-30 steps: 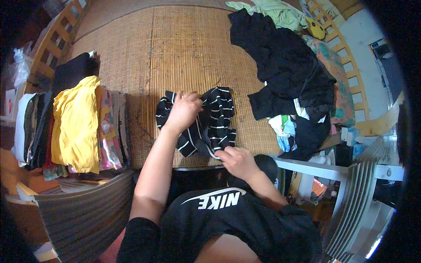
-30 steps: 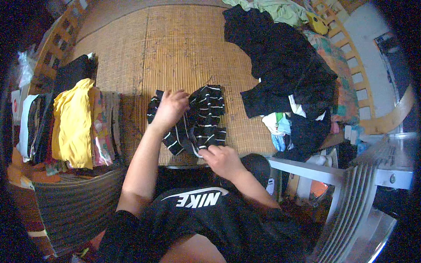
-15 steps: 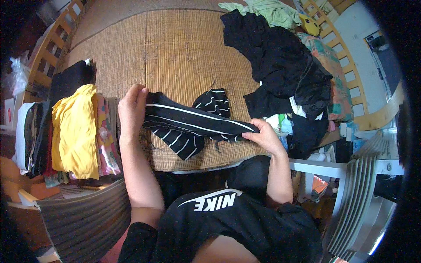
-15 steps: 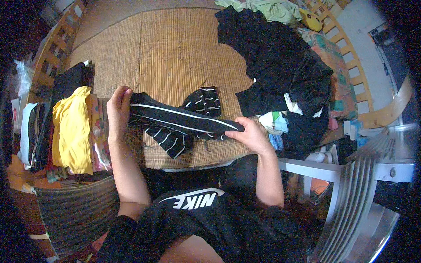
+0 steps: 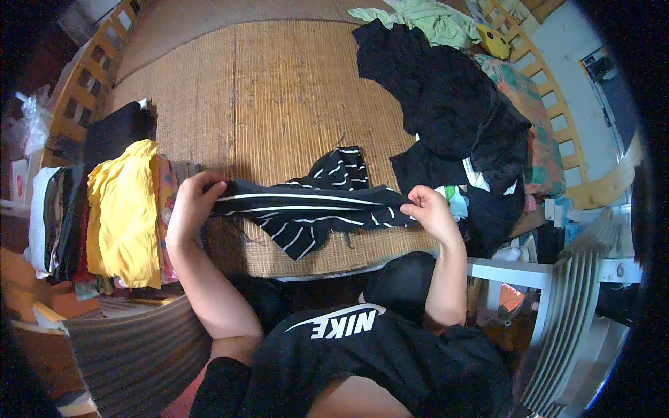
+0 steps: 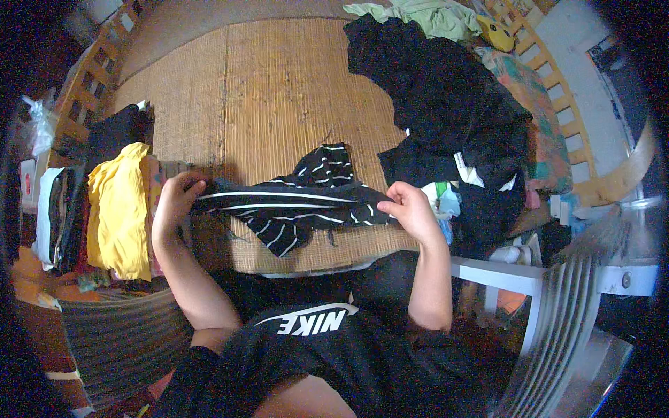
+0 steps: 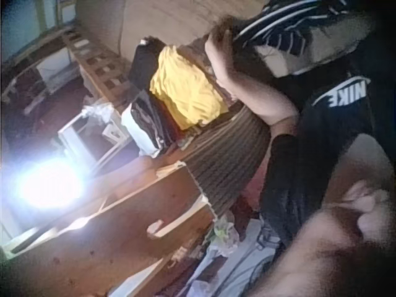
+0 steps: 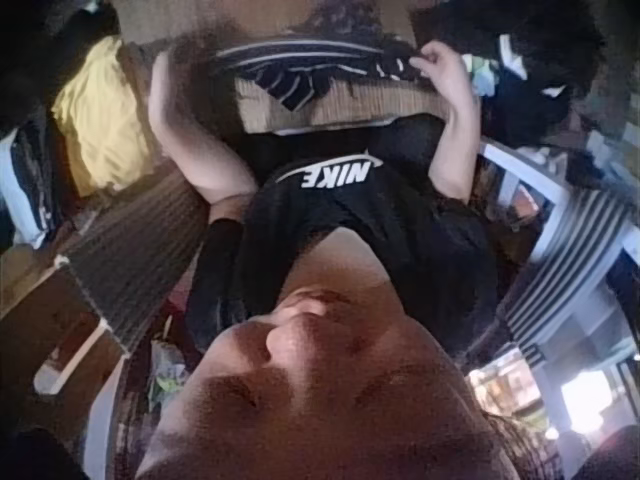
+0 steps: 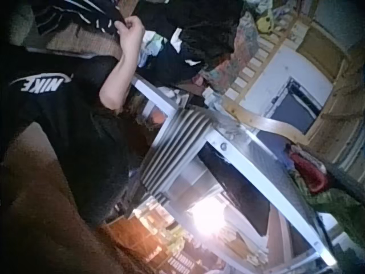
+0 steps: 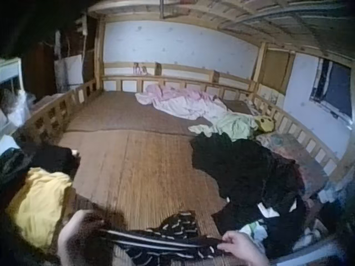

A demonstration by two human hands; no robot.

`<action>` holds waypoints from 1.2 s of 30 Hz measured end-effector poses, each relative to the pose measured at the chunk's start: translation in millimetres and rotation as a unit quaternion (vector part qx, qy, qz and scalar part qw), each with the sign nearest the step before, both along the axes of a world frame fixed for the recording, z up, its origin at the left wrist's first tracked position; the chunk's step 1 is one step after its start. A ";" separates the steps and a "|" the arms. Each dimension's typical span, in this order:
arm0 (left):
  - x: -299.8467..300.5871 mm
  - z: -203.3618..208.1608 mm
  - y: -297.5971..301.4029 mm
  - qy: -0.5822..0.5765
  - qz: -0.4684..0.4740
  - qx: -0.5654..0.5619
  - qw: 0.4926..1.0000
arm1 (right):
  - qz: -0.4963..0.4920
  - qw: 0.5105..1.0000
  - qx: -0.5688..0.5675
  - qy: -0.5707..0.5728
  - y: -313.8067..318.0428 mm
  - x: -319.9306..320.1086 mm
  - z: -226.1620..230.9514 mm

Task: The person folds a yellow t-shirt, a grey t-shirt, a black and white striped shirt, and a black shirt on a tatami mat. Each item is smoothed, folded into a compact rectangle, and placed on a growing stack to the left.

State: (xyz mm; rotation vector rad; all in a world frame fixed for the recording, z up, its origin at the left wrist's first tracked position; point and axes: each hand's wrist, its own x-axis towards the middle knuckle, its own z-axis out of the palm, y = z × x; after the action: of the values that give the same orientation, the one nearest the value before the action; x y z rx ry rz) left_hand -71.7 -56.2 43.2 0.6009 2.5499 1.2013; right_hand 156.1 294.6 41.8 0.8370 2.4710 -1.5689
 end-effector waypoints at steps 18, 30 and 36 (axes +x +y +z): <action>-235.0 102.6 111.4 0.292 0.218 -0.195 0.910 | -0.087 0.916 0.239 0.310 181.1 -286.8 83.1; -194.3 200.5 76.0 0.538 0.135 0.146 0.819 | -0.181 0.785 0.268 0.528 141.6 -256.1 201.4; -157.3 34.9 72.1 0.429 0.123 -0.004 0.895 | -0.152 0.852 0.232 0.444 104.0 -204.0 24.0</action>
State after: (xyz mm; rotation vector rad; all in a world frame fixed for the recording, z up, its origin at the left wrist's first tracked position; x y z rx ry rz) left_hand -229.0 15.9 78.1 1.0068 3.4449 1.1644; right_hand -47.9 398.6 65.8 0.6470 3.6486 -1.7531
